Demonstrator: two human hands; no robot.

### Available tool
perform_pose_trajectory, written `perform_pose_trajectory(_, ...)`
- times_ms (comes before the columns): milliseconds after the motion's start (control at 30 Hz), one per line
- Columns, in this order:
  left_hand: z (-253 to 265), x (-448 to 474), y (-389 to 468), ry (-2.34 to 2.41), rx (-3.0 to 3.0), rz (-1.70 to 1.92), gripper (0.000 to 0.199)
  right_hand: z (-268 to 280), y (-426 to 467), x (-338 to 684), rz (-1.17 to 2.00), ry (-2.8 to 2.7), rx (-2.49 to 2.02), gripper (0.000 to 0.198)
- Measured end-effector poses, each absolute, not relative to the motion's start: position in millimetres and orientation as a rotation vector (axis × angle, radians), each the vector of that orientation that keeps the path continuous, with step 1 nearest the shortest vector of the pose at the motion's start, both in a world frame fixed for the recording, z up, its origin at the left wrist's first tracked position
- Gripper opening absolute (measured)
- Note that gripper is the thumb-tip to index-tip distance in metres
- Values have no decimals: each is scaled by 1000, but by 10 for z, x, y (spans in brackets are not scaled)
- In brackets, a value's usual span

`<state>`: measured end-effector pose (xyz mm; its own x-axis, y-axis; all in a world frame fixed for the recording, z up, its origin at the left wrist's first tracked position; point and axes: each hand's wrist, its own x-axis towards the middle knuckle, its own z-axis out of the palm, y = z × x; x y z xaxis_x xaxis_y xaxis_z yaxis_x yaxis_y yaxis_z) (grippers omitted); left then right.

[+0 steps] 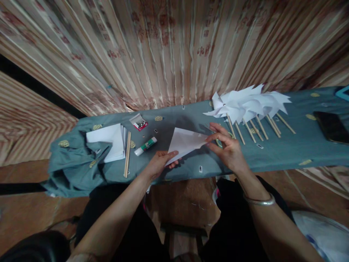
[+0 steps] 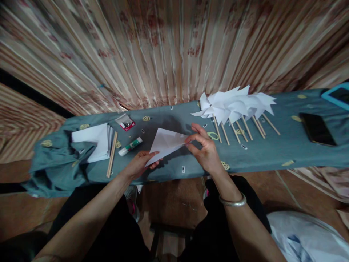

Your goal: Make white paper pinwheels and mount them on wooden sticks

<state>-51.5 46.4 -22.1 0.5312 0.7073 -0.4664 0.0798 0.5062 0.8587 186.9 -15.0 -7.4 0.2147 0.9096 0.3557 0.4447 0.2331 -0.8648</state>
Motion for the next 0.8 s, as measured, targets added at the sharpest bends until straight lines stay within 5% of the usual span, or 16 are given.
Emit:
perform_pose_trajectory(267,-248,-447,405,978,885,512,40,-166,-237,2094,516,-1455,-1442,10)
perform_pose_trajectory(467,-149,-378,500,1067,908,828,35,-396,-186,2482,-21,-1639,-2015,39)
perform_pose_trajectory(800,-124,-502,878,1150,1162,1216,22,-374,-165,2219,-190,-1855,-2370,30)
